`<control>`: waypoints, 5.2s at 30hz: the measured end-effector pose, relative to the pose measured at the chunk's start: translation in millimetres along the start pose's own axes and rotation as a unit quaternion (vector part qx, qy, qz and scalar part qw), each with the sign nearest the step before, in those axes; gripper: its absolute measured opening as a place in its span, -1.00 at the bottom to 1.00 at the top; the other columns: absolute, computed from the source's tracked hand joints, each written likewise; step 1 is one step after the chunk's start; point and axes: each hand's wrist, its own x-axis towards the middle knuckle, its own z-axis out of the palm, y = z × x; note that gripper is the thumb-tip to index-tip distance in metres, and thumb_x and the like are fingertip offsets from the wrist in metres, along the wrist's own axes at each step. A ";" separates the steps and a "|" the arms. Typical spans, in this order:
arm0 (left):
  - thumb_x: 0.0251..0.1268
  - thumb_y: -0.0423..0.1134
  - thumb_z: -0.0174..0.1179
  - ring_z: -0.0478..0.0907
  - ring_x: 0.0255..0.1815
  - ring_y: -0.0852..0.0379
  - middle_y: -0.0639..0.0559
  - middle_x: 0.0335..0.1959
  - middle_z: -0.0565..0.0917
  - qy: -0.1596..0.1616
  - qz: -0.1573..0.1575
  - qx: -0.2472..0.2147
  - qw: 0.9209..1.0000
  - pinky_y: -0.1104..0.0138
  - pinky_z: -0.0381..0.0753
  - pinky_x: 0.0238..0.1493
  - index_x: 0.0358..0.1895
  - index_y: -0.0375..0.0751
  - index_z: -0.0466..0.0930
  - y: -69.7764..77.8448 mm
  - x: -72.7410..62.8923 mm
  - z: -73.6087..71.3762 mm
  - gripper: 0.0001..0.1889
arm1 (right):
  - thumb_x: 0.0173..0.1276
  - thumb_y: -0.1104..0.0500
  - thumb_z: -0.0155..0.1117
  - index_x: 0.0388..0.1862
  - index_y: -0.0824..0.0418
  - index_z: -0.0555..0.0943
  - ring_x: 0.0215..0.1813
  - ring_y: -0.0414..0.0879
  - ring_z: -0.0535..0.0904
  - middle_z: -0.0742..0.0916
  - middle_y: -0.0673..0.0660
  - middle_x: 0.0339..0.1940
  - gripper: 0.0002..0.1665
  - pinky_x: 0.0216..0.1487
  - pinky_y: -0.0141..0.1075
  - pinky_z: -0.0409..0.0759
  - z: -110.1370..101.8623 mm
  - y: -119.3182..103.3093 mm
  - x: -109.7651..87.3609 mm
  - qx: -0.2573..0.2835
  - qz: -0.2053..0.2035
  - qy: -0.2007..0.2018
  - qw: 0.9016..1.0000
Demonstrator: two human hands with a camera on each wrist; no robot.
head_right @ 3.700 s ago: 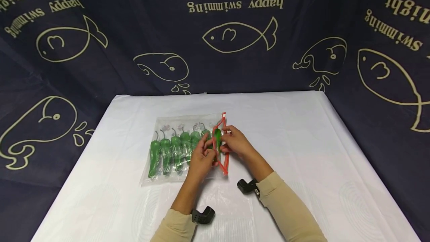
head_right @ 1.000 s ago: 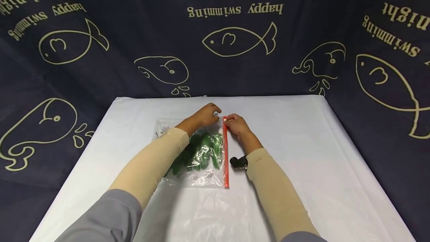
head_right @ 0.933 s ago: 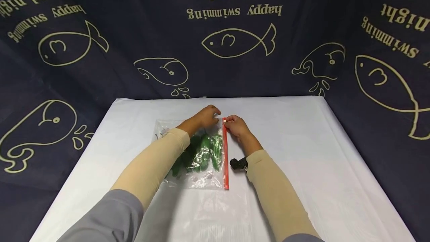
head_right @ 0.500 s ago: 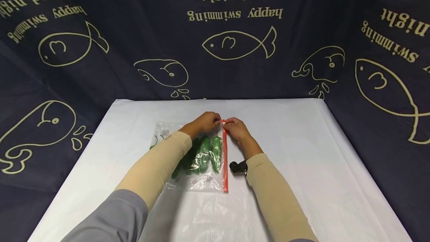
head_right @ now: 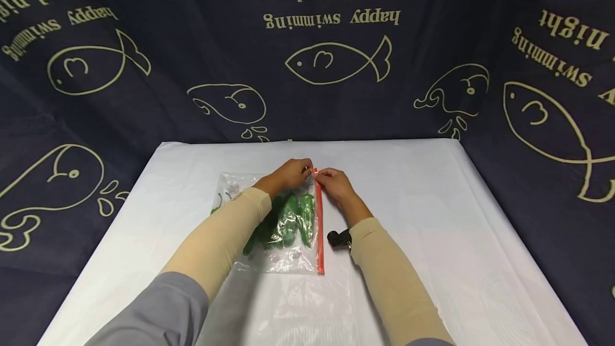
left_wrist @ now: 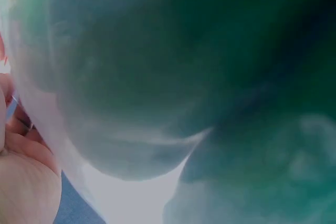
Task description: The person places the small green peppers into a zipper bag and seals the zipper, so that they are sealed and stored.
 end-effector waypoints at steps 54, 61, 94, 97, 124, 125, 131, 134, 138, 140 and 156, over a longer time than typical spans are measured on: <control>0.59 -0.22 -0.06 0.50 -0.21 0.04 -0.04 -0.28 0.62 -0.045 0.062 0.022 0.997 0.22 0.47 -0.08 -0.13 -0.17 0.53 4.6 3.7 -3.8 -0.82 | 0.51 0.16 0.14 -0.26 0.38 0.61 -0.39 -0.17 0.45 0.57 -0.01 -0.50 -0.73 -0.32 -0.35 0.45 2.2 3.8 -16.0 -0.021 -0.029 -0.007 0.999; 0.59 -0.19 -0.06 0.55 -0.14 0.05 -0.03 -0.21 0.66 -0.035 0.054 0.048 0.997 0.22 0.51 -0.03 -0.12 -0.17 0.55 6.3 5.7 -1.7 -0.80 | 0.49 0.19 0.12 -0.23 0.41 0.64 -0.42 -0.16 0.47 0.59 0.00 -0.52 -0.73 -0.36 -0.34 0.46 3.3 2.4 -23.5 -0.023 -0.018 0.004 1.000; 0.61 -0.15 -0.11 0.45 -0.25 0.07 0.00 -0.31 0.56 -0.012 0.006 0.027 1.000 0.22 0.46 -0.15 -0.16 -0.10 0.47 -1.8 2.5 -11.1 -0.81 | 0.45 0.26 0.13 -0.39 0.36 0.61 -0.49 -0.17 0.46 0.57 0.02 -0.59 -0.76 -0.43 -0.36 0.46 14.7 5.8 -77.7 -0.035 -0.004 -0.027 0.999; 0.61 -0.16 -0.12 0.44 -0.27 0.06 -0.01 -0.34 0.53 -0.011 0.003 0.023 1.000 0.22 0.45 -0.16 -0.18 -0.11 0.45 -3.2 1.7 -15.1 -0.81 | 0.46 0.29 0.12 -0.41 0.36 0.60 -0.49 -0.16 0.45 0.56 0.02 -0.59 -0.76 -0.44 -0.36 0.44 15.6 4.1 -83.8 -0.031 -0.001 -0.042 0.999; 0.62 -0.18 -0.13 0.42 -0.31 0.05 -0.02 -0.37 0.49 -0.020 0.008 0.026 0.999 0.22 0.44 -0.23 -0.14 -0.13 0.47 -8.6 3.3 -41.0 -0.81 | 0.37 0.31 0.11 -0.50 0.34 0.52 -0.53 -0.14 0.45 0.52 0.05 -0.60 -0.78 -0.47 -0.37 0.50 13.5 2.6 -135.2 -0.046 0.007 -0.154 0.987; 0.62 -0.18 -0.13 0.42 -0.31 0.05 -0.02 -0.37 0.49 -0.021 0.011 0.026 0.999 0.22 0.44 -0.22 -0.14 -0.13 0.46 -8.6 3.7 -40.7 -0.81 | 0.37 0.31 0.11 -0.50 0.34 0.51 -0.54 -0.14 0.46 0.52 0.06 -0.60 -0.78 -0.46 -0.37 0.50 13.1 2.8 -136.4 -0.040 0.013 -0.157 0.987; 0.62 -0.15 -0.15 0.41 -0.32 0.05 -0.01 -0.38 0.47 -0.035 0.002 0.028 0.999 0.22 0.43 -0.22 -0.14 -0.11 0.46 -9.1 4.7 -40.0 -0.79 | 0.38 0.31 0.12 -0.47 0.33 0.50 -0.57 -0.18 0.49 0.52 0.06 -0.61 -0.80 -0.48 -0.40 0.53 14.1 4.7 -142.7 -0.026 0.030 -0.167 0.985; 0.62 -0.16 -0.15 0.40 -0.32 0.05 -0.01 -0.40 0.45 -0.038 -0.001 0.029 0.999 0.23 0.42 -0.22 -0.17 -0.11 0.44 -10.3 4.8 -39.0 -0.80 | 0.38 0.31 0.12 -0.46 0.33 0.50 -0.58 -0.18 0.49 0.52 0.06 -0.61 -0.80 -0.49 -0.40 0.53 14.9 6.0 -146.7 -0.030 0.029 -0.170 0.984; 0.62 -0.18 -0.14 0.38 -0.34 0.05 0.01 -0.46 0.39 -0.026 -0.001 0.032 0.999 0.24 0.40 -0.25 -0.27 -0.12 0.38 -14.7 5.7 -37.9 -0.79 | 0.41 0.29 0.12 -0.47 0.33 0.50 -0.56 -0.16 0.52 0.54 0.06 -0.60 -0.78 -0.48 -0.38 0.55 14.2 9.1 -154.6 -0.041 0.026 -0.188 0.981; 0.62 -0.18 -0.13 0.37 -0.36 0.04 0.02 -0.48 0.36 -0.017 -0.005 0.031 0.999 0.24 0.39 -0.27 -0.31 -0.12 0.35 -17.6 5.5 -39.0 -0.78 | 0.42 0.28 0.12 -0.46 0.35 0.50 -0.53 -0.14 0.54 0.54 0.07 -0.60 -0.77 -0.47 -0.36 0.57 13.0 10.5 -158.8 -0.047 0.027 -0.200 0.978; 0.62 -0.17 -0.13 0.51 -0.09 0.01 -0.09 -0.14 0.60 -0.052 0.012 0.001 0.999 0.17 0.47 0.05 0.08 -0.22 0.52 -17.5 8.0 -32.0 -0.72 | 0.39 0.25 0.22 -0.46 0.45 0.61 -0.55 -0.13 0.45 0.59 0.09 -0.63 -0.72 -0.46 -0.37 0.48 -2.7 8.9 -167.0 -0.092 -0.001 -0.290 0.953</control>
